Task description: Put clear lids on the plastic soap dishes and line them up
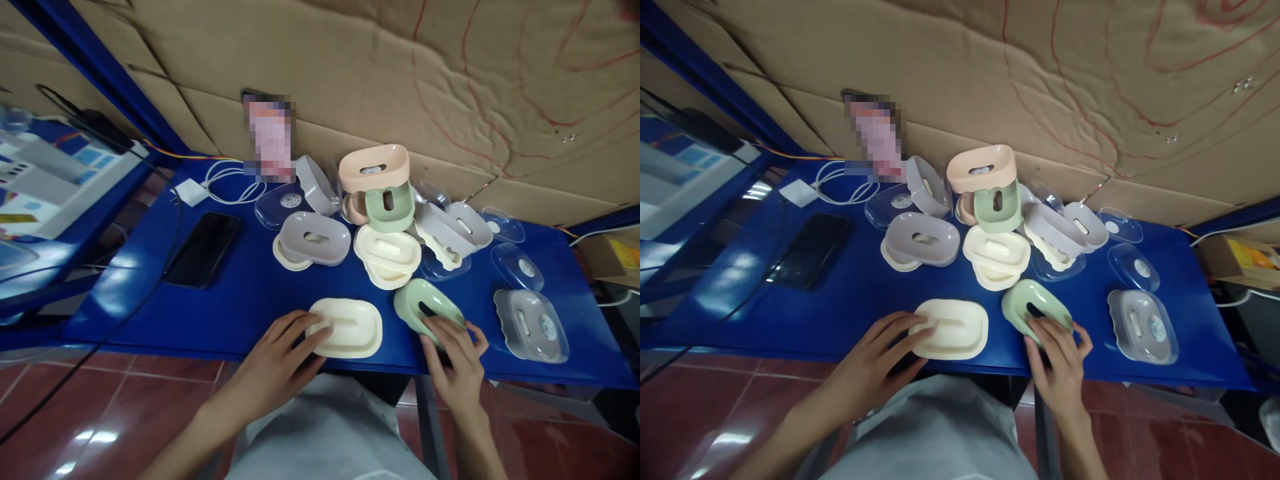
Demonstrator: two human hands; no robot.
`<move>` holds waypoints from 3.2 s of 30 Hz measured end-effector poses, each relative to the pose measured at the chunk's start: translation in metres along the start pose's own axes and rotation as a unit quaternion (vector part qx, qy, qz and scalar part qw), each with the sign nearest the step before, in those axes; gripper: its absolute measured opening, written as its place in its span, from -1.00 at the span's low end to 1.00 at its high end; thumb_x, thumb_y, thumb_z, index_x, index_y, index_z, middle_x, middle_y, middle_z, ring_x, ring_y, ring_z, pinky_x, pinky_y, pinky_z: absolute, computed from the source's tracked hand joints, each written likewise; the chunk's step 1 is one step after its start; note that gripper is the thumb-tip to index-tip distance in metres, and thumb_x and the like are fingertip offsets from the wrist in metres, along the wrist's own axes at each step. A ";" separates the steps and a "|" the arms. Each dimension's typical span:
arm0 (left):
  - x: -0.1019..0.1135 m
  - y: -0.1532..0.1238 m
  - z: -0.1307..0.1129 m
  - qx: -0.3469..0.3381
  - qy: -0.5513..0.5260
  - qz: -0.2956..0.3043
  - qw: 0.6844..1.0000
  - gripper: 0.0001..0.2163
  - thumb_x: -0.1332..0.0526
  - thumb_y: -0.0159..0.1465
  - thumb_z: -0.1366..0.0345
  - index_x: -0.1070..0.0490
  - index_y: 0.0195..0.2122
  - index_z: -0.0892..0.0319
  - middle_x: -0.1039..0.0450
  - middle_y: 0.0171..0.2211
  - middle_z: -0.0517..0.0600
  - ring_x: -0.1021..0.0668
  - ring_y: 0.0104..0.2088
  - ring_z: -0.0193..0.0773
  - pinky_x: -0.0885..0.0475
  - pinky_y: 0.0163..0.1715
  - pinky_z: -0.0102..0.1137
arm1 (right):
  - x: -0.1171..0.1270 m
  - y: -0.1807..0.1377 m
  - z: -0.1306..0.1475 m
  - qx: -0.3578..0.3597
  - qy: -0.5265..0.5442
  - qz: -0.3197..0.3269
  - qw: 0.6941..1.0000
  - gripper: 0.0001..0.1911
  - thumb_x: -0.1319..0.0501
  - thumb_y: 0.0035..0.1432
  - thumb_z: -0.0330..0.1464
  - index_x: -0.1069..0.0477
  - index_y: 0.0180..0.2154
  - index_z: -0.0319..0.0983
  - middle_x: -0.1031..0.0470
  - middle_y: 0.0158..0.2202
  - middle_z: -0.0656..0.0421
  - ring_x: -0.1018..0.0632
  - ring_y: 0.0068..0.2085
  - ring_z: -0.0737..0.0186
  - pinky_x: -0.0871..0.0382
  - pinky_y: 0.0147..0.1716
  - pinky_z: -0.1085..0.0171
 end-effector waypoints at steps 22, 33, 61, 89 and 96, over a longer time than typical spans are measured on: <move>-0.005 0.006 0.003 -0.060 0.033 -0.023 0.997 -0.65 -0.26 0.50 0.29 -0.45 0.29 0.11 -0.34 0.41 0.16 -0.37 0.41 0.09 -0.48 0.29 0.03 | -0.029 0.053 0.006 0.030 -0.010 0.084 0.996 -0.46 -0.11 0.53 -0.29 -0.24 0.45 -0.14 -0.41 0.41 -0.03 -0.39 0.43 -0.06 -0.28 0.36 -0.11; -0.002 0.011 0.002 -0.039 -0.003 -0.010 0.999 -0.62 -0.26 0.49 0.32 -0.43 0.31 0.08 -0.31 0.43 0.17 -0.37 0.41 0.09 -0.50 0.32 0.02 | -0.007 0.037 -0.035 -0.003 -0.030 0.127 0.991 -0.39 -0.25 0.47 -0.14 -0.24 0.45 0.00 -0.34 0.43 -0.03 -0.38 0.42 -0.20 -0.23 0.35 -0.23; -0.015 0.013 0.004 0.037 -0.141 -0.033 0.989 -0.38 -0.35 0.45 0.26 -0.17 0.46 -0.08 -0.23 0.43 0.17 -0.42 0.41 0.01 -0.51 0.35 -0.04 | -0.027 0.025 0.043 0.124 0.149 0.058 0.979 -0.43 -0.40 0.35 -0.41 -0.41 0.33 -0.08 -0.56 0.26 0.02 -0.49 0.36 -0.09 -0.46 0.32 -0.23; -0.014 0.020 0.009 0.100 -0.210 -0.025 0.972 -0.53 -0.40 0.38 0.32 -0.36 0.27 -0.02 -0.30 0.37 0.18 -0.48 0.36 0.01 -0.55 0.28 -0.07 | -0.043 0.046 0.027 0.130 0.118 0.164 0.971 -0.22 -0.39 0.34 -0.26 -0.19 0.49 0.04 -0.02 0.59 0.00 -0.09 0.57 -0.26 -0.33 0.39 -0.29; -0.008 0.014 0.008 0.122 -0.252 0.008 0.960 -0.53 -0.38 0.40 0.31 -0.36 0.30 -0.06 -0.28 0.40 0.17 -0.49 0.36 0.01 -0.55 0.29 -0.08 | -0.045 0.041 0.019 0.043 0.205 0.256 0.944 -0.11 -0.38 0.34 -0.24 -0.05 0.55 0.01 0.01 0.60 -0.02 -0.24 0.53 -0.12 -0.44 0.36 -0.03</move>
Point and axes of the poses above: each hand's wrist, its own y-axis towards the middle knuckle, its own x-axis out of the back of the hand, z = x × y, the point moved 3 cm from there along y, towards the middle knuckle
